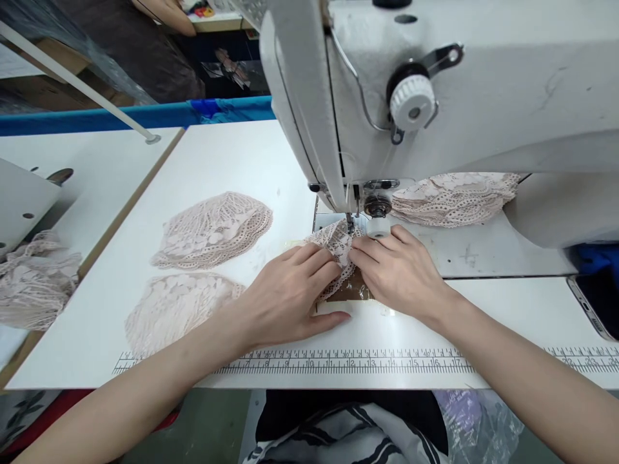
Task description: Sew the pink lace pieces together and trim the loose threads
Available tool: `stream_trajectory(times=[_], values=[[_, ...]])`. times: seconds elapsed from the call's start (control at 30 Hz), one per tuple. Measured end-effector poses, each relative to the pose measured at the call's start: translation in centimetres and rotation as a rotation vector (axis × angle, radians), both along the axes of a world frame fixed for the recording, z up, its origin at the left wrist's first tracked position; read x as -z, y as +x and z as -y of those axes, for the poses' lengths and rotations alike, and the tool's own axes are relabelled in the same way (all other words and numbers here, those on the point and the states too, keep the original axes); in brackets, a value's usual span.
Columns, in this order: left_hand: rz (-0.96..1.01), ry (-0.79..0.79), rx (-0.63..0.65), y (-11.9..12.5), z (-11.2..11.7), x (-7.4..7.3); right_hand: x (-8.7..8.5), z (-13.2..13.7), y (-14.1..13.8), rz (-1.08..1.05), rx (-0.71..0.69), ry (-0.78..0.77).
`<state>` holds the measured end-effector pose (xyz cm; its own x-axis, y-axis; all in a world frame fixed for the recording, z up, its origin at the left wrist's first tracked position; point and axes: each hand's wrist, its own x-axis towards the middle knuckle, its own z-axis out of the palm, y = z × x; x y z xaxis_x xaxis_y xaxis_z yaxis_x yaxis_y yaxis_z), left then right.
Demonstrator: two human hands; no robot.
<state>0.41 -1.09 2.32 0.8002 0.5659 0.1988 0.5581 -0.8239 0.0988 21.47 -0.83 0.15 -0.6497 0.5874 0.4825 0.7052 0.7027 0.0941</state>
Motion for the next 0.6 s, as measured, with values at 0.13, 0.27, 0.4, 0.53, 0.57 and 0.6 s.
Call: stream_trajectory(times=[0.13, 0.27, 0.4, 0.53, 0.57, 0.6], values=[[-0.116, 0.000, -0.044, 0.1, 0.3, 0.2, -0.1, 0.1, 0.1, -0.030, -0.033, -0.062], [0.075, -0.007, -0.175, 0.3, -0.2, 0.9, -0.2, 0.2, -0.1, -0.012, -0.033, -0.106], [0.340, -0.271, -0.347, 0.3, -1.1, 0.8, -0.1, 0.1, -0.3, 0.005, -0.001, -0.035], [0.427, -0.343, -0.356, 0.2, -2.1, 0.6, 0.2, -0.2, 0.0, -0.096, -0.011, 0.023], [0.430, -0.355, -0.343, 0.3, -2.3, 0.5, 0.2, -0.3, 0.1, -0.142, 0.006, 0.016], [0.435, -0.372, -0.319, 0.3, -2.5, 0.5, 0.3, -0.4, 0.2, -0.190, 0.034, 0.004]])
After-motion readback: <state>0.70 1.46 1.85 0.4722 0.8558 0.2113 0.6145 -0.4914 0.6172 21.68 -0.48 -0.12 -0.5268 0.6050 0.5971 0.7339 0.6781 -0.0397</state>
